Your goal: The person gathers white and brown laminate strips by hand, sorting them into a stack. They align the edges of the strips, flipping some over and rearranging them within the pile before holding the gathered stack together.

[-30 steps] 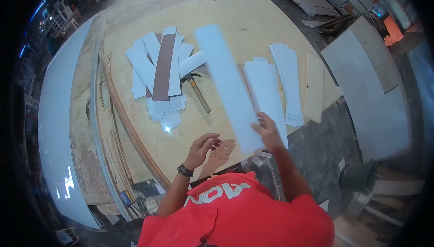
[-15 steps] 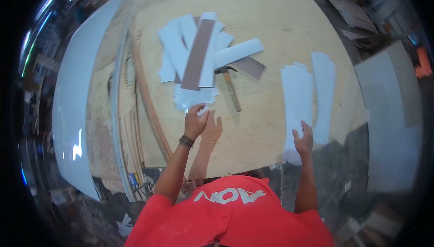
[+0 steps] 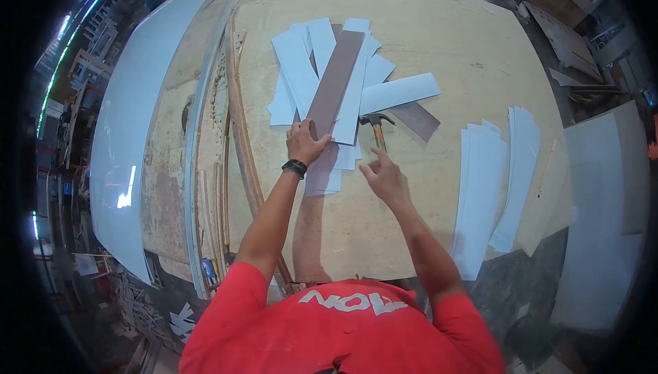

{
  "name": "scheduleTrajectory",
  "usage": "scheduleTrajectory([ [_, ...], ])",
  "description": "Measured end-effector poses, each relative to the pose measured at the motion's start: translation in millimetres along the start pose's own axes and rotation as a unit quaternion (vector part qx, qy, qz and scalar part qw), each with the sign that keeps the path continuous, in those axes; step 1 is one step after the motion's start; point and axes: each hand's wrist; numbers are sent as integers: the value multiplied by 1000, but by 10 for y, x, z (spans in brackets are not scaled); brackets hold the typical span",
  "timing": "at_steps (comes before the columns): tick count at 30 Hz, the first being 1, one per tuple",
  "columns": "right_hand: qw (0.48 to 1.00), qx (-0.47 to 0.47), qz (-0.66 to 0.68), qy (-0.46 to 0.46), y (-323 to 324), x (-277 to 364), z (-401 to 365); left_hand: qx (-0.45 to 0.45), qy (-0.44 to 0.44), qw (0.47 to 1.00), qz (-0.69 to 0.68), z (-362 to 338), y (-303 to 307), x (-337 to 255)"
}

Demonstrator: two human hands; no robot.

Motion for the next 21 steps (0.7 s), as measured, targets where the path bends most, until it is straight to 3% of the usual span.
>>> scheduleTrajectory([
  [2,999,-5,-40,3,-124,225,233,-23,-38,988,-151,-68,33,211],
  [3,998,-2,-66,12,-195,313,369,-26,-37,988,-149,-143,102,264],
  [4,996,1,-91,22,-283,391,499,15,45,936,-348,-262,205,294],
  [5,996,3,-89,25,-394,459,633,55,122,837,-530,-393,305,312],
  [6,988,-62,-129,53,-537,498,766,51,122,839,-529,-548,412,326],
  [7,974,-127,-168,81,-623,567,863,68,159,737,-653,-714,526,323],
  [8,974,-128,-165,86,-637,688,926,83,189,616,-760,-848,603,341],
  [9,967,-113,-221,66,-627,822,973,79,184,618,-760,-951,621,386],
  [11,955,-100,-273,56,-636,1001,1059,124,183,526,-821,-1116,600,487],
  [13,959,-22,-281,10,-734,1009,1199,119,205,513,-825,-1248,560,531],
  [18,990,-17,-136,-32,-783,754,1459,46,255,472,-843,-1445,561,446],
  [20,980,34,165,-108,-816,568,1525,4,238,483,-843,-1516,488,488],
  [21,977,20,194,-80,-640,629,1348,-37,222,497,-838,-1541,454,515],
])
Point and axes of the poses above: each hand's wrist, its own z-axis towards the middle knuckle, its own y-axis out of the back of the hand, x = y × z, and after that the axes turned 15 degrees about -z, right-handed
